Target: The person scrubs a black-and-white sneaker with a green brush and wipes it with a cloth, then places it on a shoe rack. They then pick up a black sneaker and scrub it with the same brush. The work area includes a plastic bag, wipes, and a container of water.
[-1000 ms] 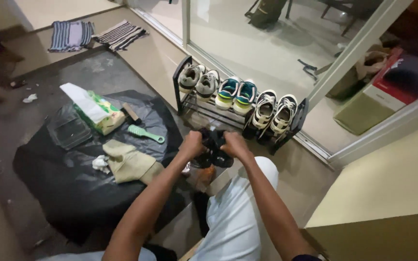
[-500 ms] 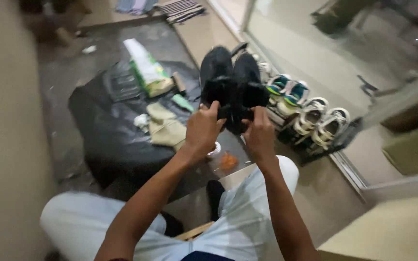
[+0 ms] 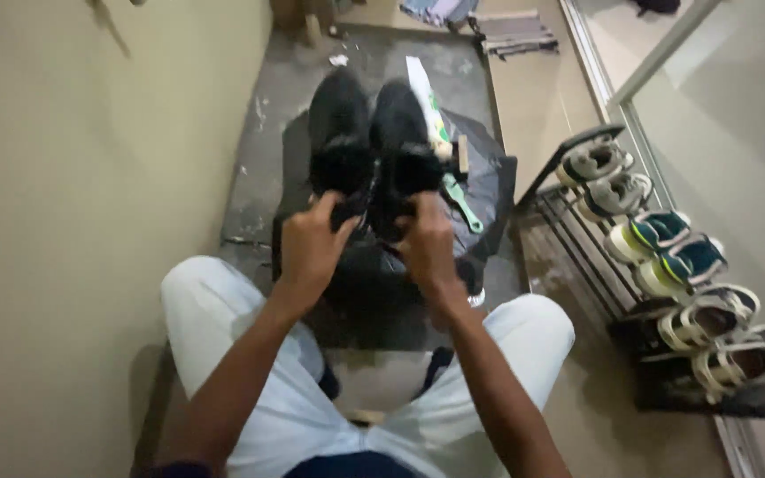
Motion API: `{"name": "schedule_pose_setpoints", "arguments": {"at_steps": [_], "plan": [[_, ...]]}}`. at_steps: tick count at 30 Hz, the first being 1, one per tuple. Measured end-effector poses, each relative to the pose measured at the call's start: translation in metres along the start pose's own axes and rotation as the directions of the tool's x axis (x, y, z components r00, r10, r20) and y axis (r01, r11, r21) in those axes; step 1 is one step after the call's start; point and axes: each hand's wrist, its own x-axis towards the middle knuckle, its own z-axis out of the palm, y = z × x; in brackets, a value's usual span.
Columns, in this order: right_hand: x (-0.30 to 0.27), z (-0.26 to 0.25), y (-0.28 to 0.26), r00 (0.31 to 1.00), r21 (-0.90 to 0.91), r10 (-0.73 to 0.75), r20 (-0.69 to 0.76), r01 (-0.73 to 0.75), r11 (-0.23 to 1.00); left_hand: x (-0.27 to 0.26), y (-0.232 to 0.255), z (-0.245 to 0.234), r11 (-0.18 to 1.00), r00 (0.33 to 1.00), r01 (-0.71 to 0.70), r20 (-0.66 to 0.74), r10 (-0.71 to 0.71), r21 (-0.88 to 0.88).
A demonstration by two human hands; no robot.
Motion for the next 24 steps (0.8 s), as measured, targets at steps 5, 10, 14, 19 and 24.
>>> {"name": "schedule_pose_setpoints", "arguments": {"at_steps": [5,10,14,19,24], "plan": [[-0.027,0.039,-0.024,0.993,-0.037,-0.062,0.098,0.065,0.997,-0.03,-0.04,-0.003,0.976,0.976,0.202,0.093,-0.195,-0.077],[-0.046,0.063,-0.022,0.98,-0.028,-0.068,0.186,0.074,0.997,-0.05,-0.072,0.02,0.949,0.948,0.297,0.154,-0.279,-0.108],[-0.037,0.059,-0.021,0.967,-0.103,-0.043,0.249,0.07,0.992,-0.039,-0.084,0.034,0.948,0.954,0.277,0.161,-0.252,-0.158],[-0.02,0.051,-0.024,0.96,-0.049,0.003,0.281,0.011,0.999,-0.025,-0.08,0.035,0.94,0.955,0.288,0.125,-0.269,-0.182],[-0.014,0.032,-0.03,0.967,-0.016,0.028,0.253,-0.025,1.0,-0.019,-0.078,0.028,0.921,0.946,0.314,0.156,-0.283,-0.232]]}}
